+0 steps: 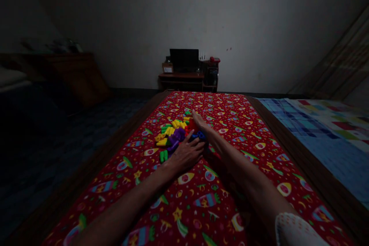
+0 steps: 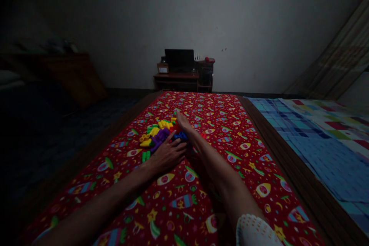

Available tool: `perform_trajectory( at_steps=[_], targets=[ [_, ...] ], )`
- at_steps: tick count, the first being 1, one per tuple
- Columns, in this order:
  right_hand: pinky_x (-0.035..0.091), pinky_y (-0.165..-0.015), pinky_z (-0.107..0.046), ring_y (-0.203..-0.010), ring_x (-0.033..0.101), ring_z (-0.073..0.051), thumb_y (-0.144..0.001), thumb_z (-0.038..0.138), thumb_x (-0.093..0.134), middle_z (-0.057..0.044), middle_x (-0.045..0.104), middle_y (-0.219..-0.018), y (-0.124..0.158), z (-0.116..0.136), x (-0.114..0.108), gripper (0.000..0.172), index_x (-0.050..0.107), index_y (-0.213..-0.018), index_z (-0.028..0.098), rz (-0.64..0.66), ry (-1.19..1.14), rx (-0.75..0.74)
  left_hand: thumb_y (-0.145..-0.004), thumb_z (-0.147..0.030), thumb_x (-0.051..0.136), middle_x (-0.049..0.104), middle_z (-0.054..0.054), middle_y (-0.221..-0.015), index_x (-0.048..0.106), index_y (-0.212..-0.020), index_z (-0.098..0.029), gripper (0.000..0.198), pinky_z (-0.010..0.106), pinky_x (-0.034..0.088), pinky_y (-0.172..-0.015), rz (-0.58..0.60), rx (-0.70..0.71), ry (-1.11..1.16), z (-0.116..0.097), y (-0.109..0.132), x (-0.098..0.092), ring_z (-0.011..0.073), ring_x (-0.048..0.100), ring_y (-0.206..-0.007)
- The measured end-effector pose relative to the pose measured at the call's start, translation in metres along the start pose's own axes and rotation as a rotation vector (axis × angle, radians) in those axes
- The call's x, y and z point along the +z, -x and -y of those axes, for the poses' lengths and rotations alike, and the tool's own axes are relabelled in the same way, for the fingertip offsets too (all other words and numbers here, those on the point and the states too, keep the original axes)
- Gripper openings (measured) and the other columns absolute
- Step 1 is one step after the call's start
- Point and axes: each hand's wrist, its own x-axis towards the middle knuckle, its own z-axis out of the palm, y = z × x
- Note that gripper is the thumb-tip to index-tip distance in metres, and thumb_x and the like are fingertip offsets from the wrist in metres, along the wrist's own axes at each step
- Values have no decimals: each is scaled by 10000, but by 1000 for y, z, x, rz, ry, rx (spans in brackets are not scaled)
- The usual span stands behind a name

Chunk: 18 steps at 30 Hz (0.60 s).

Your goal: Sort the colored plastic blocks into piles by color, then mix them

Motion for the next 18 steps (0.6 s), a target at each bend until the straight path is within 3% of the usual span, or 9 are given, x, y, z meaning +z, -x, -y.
perform_trajectory(
  at_steps=[4,7,10,13,15,18],
  targets=[
    [393,-1050,-432,-1210,557,-259,-874,754,144,-129,622,-1280,-9,24,15,830,648,-1225,196,40,-190,-1,-911,-282,516,667,57,-1087,655,-1085,-234,227,562,185,-1171,-58,-191,70,33,23,-6,253,505,-1208],
    [410,-1026,-423,-1187,571,-268,-877,747,192,-160,618,-1273,-7,27,-4,824,647,-1214,148,-48,-173,-37,-921,-291,483,634,80,-1217,659,-1101,-225,260,526,338,-1106,-118,-325,181,58,38,-6,262,504,-1228],
    [412,-1022,-427,-1210,546,-293,-890,714,242,-158,657,-1192,12,7,-37,773,670,-1144,123,-199,28,-5,-940,-330,430,642,86,-1223,664,-1093,-219,301,464,444,-1031,-186,-406,346,77,59,-6,237,564,-1166],
    [414,-1025,-452,-1203,539,-301,-888,701,261,-115,670,-1167,52,-27,-55,720,651,-1175,167,-181,181,-31,-943,-368,393,659,81,-1206,673,-1070,-227,337,468,438,-1043,-270,-507,415,90,87,-4,234,570,-1174],
    [331,-1103,-467,-1301,455,-289,-888,681,310,-102,576,-1333,79,-48,-50,674,581,-1289,211,-155,238,-82,-942,-394,364,651,85,-1226,665,-1080,-222,373,487,405,-1074,-324,-635,387,99,105,2,241,551,-1206],
    [179,-1173,-510,-1431,257,-287,-878,656,383,-75,424,-1482,102,-58,-20,643,498,-1382,274,-115,270,-136,-936,-420,309,596,102,-1308,599,-1199,-201,449,510,333,-1122,-338,-883,364,111,119,20,244,473,-1294]
  ],
)
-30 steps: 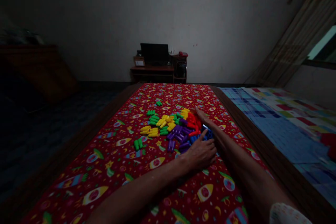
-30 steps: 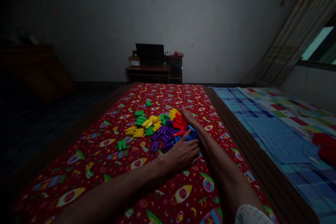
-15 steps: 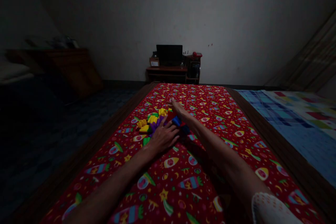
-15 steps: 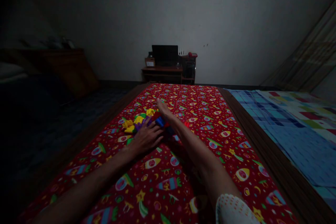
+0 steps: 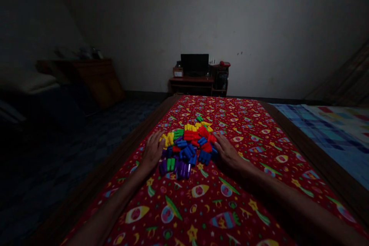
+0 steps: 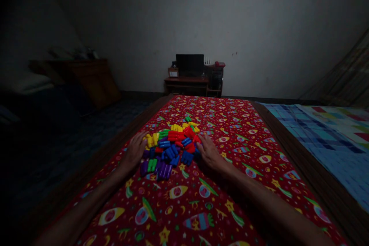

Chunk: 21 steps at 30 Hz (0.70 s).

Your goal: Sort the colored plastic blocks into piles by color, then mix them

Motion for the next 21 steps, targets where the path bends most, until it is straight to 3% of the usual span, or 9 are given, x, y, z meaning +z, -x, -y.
perform_trajectory(
  at_steps=[3,6,10,12,14,16,18,21],
  targets=[
    [121,-1190,-508,-1459,176,-265,-900,634,356,-47,341,-1535,1,29,35,639,416,-1440,299,67,-49,-29,-935,-430,275,533,118,-1380,517,-1293,-185,497,504,296,-1142,35,-157,45,8,-6,19,232,415,-1347],
    [148,-1192,-468,-1451,205,-256,-912,633,314,-62,319,-1545,-13,68,60,664,402,-1453,256,130,-92,-42,-936,-449,257,481,130,-1431,478,-1328,-165,532,466,266,-1162,72,-140,124,0,-18,32,215,387,-1370],
    [266,-1150,-366,-1357,393,-205,-936,599,284,-40,455,-1461,-53,96,58,609,435,-1426,271,145,-169,-217,-928,-508,248,463,138,-1450,458,-1351,-147,594,455,246,-1172,118,-134,202,-12,-28,28,228,365,-1389],
    [287,-1131,-361,-1322,435,-197,-948,576,260,-30,513,-1412,-85,90,42,572,502,-1367,270,89,-155,-233,-928,-527,233,469,141,-1447,466,-1347,-148,611,458,253,-1169,125,-146,233,-13,-27,23,236,365,-1391],
    [292,-1121,-389,-1295,462,-221,-952,563,249,-71,563,-1357,-120,72,24,582,567,-1292,214,10,-105,-131,-926,-535,227,478,145,-1438,478,-1336,-147,618,469,255,-1166,119,-151,246,-12,-25,22,245,370,-1388],
    [314,-1101,-423,-1269,488,-258,-945,561,283,-106,607,-1297,-149,51,12,585,614,-1226,169,26,-56,-4,-916,-540,243,503,147,-1415,492,-1320,-148,616,483,251,-1166,112,-141,243,-10,-24,24,255,377,-1384],
    [339,-1081,-433,-1242,514,-282,-929,566,344,-120,642,-1242,-165,33,10,570,663,-1154,150,71,-36,74,-908,-543,268,531,144,-1388,506,-1306,-157,604,495,255,-1162,114,-129,241,-9,-25,27,261,387,-1377],
    [388,-1044,-432,-1168,576,-282,-900,611,394,-97,692,-1150,-164,25,25,564,722,-1047,177,204,-81,111,-904,-533,314,535,137,-1384,512,-1305,-171,576,499,264,-1156,129,-141,252,-9,-33,33,265,390,-1375]
  ],
)
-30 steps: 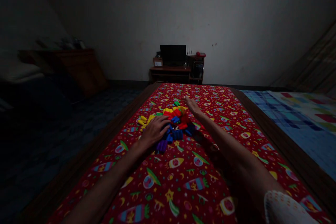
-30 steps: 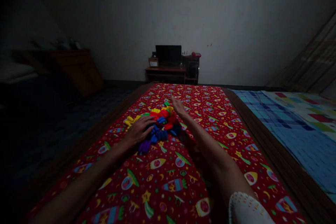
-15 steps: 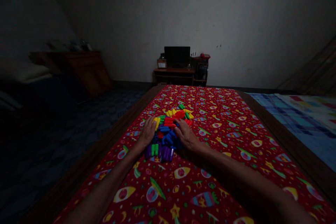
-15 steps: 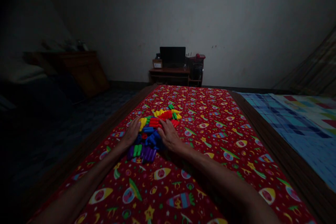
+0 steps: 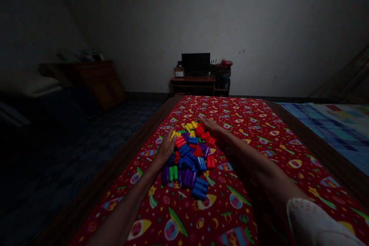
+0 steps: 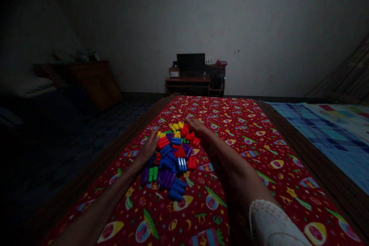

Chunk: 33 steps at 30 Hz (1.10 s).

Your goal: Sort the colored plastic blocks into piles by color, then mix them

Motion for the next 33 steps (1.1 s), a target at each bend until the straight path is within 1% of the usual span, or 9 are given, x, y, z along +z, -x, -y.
perform_trajectory(
  at_steps=[4,9,13,16,20,24,26,29,33],
  targets=[
    [403,-1036,-459,-1187,568,-286,-847,731,367,-85,683,-1188,18,7,29,673,736,-1047,205,131,-180,-81,-886,-532,399,533,132,-1393,518,-1311,-176,567,467,260,-1156,14,-101,69,-10,-22,5,269,378,-1380],
    [343,-1093,-495,-1261,512,-289,-792,807,347,-94,639,-1269,55,20,43,763,714,-1124,226,110,-274,-158,-848,-595,451,586,105,-1346,563,-1289,-187,611,403,318,-1121,162,-177,227,-33,-53,10,267,451,-1326],
    [289,-1138,-435,-1389,358,-265,-779,812,369,-92,532,-1402,91,34,47,783,678,-1193,224,58,-236,-272,-808,-600,504,641,95,-1275,618,-1237,-183,609,386,383,-1071,290,-124,257,-55,-60,11,273,518,-1260],
    [357,-1094,-424,-1290,490,-255,-814,777,363,-77,595,-1334,115,47,44,741,680,-1185,220,59,-246,-338,-822,-592,482,666,83,-1232,613,-1253,-184,608,396,425,-1030,406,13,235,-73,-52,8,276,566,-1196],
    [502,-924,-433,-975,682,-254,-829,740,396,-90,743,-997,138,49,20,685,755,-981,176,50,-388,-279,-896,-486,411,621,97,-1299,576,-1292,-168,534,391,443,-1013,499,269,60,-93,-25,2,261,571,-1188],
    [550,-804,-425,-790,710,-251,-814,732,439,-115,744,-809,151,28,-16,671,756,-841,141,-174,-445,-124,-942,-372,427,540,89,-1396,474,-1381,-212,470,398,391,-1078,530,536,-162,-108,22,-12,229,495,-1281],
    [549,-803,-431,-813,705,-259,-808,731,449,-118,741,-847,155,12,-28,664,745,-892,141,-227,-348,-82,-956,-346,431,481,75,-1453,446,-1402,-253,456,445,321,-1130,541,639,-261,-114,49,-22,233,411,-1354],
    [505,-912,-457,-1011,657,-269,-860,677,416,-115,711,-1066,160,-9,-33,614,694,-1082,177,-215,-94,-105,-967,-334,422,395,70,-1515,381,-1442,-292,479,563,210,-1156,499,669,-403,-110,89,-35,276,278,-1427],
    [362,-1081,-496,-1296,467,-277,-935,582,320,-130,584,-1313,163,-23,-9,557,644,-1188,206,-239,209,-208,-933,-402,496,295,70,-1565,286,-1480,-353,587,698,90,-1113,310,617,-543,-81,136,-37,350,110,-1465]
  ],
)
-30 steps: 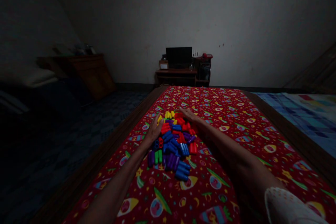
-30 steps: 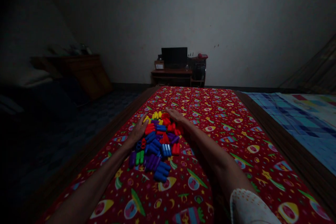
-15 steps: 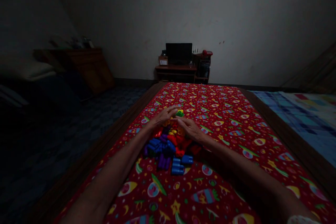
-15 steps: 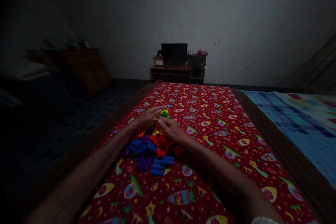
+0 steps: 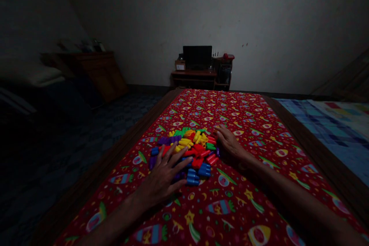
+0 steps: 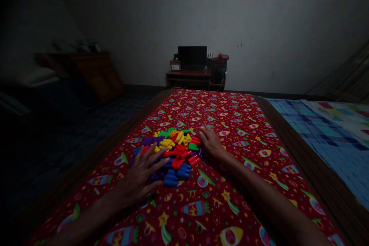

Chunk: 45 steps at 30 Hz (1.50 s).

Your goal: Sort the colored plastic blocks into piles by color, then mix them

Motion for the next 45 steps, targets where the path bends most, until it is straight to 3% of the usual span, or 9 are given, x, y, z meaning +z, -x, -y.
perform_trajectory(
  at_steps=[4,8,18,24,29,34,38,41,45],
  targets=[
    [309,-1117,-525,-1368,373,-282,-967,509,303,-161,457,-1441,17,19,35,545,547,-1328,183,56,128,-84,-809,-501,652,113,85,-1612,236,-1492,-383,809,742,96,-1076,-68,-207,-68,5,23,27,431,-3,-1453],
    [297,-1132,-515,-1421,281,-269,-977,473,328,-149,345,-1522,39,48,48,546,415,-1438,196,168,158,-188,-738,-472,725,34,98,-1618,199,-1507,-349,940,673,207,-1098,-140,-319,25,27,12,39,424,43,-1453],
    [235,-1168,-492,-1463,168,-240,-978,363,408,-111,216,-1585,47,81,22,512,359,-1472,239,386,225,-545,-859,-555,523,323,109,-1549,385,-1449,-236,686,497,260,-1155,-61,-256,330,82,-56,23,291,278,-1428],
    [236,-1138,-570,-1464,124,-325,-859,545,567,-146,181,-1588,74,72,-9,722,323,-1490,293,419,307,-581,-939,-580,304,369,77,-1531,364,-1460,-285,602,558,181,-1161,-109,-422,245,87,-1,13,287,201,-1456],
    [167,-1120,-628,-1462,104,-344,-850,585,554,-172,183,-1582,68,88,24,672,396,-1443,312,485,317,-761,-953,-546,302,220,121,-1588,256,-1502,-250,626,587,174,-1149,-109,-591,239,77,23,40,293,150,-1467],
    [121,-1126,-634,-1437,212,-336,-875,475,579,-180,295,-1539,6,87,67,523,509,-1351,272,382,370,-699,-962,-507,285,311,124,-1553,295,-1485,-226,594,535,142,-1177,-156,-489,341,83,-26,54,245,172,-1466],
    [153,-1133,-618,-1423,250,-335,-881,454,579,-212,324,-1516,-20,79,60,490,558,-1297,195,321,398,-604,-977,-489,182,308,128,-1553,257,-1501,-199,604,493,194,-1178,-220,-579,455,91,-52,49,232,231,-1450],
    [182,-1142,-597,-1444,198,-325,-894,455,555,-154,257,-1562,-6,66,29,530,493,-1377,246,257,380,-554,-966,-535,213,235,119,-1584,209,-1520,-224,635,522,189,-1171,-221,-533,405,78,-30,41,266,187,-1461],
    [233,-1130,-597,-1461,111,-354,-865,528,564,-139,112,-1603,27,27,3,743,284,-1504,274,159,371,-339,-764,-656,593,89,117,-1614,173,-1519,-330,924,668,213,-1089,-43,-292,188,47,16,40,425,52,-1452]
  ],
)
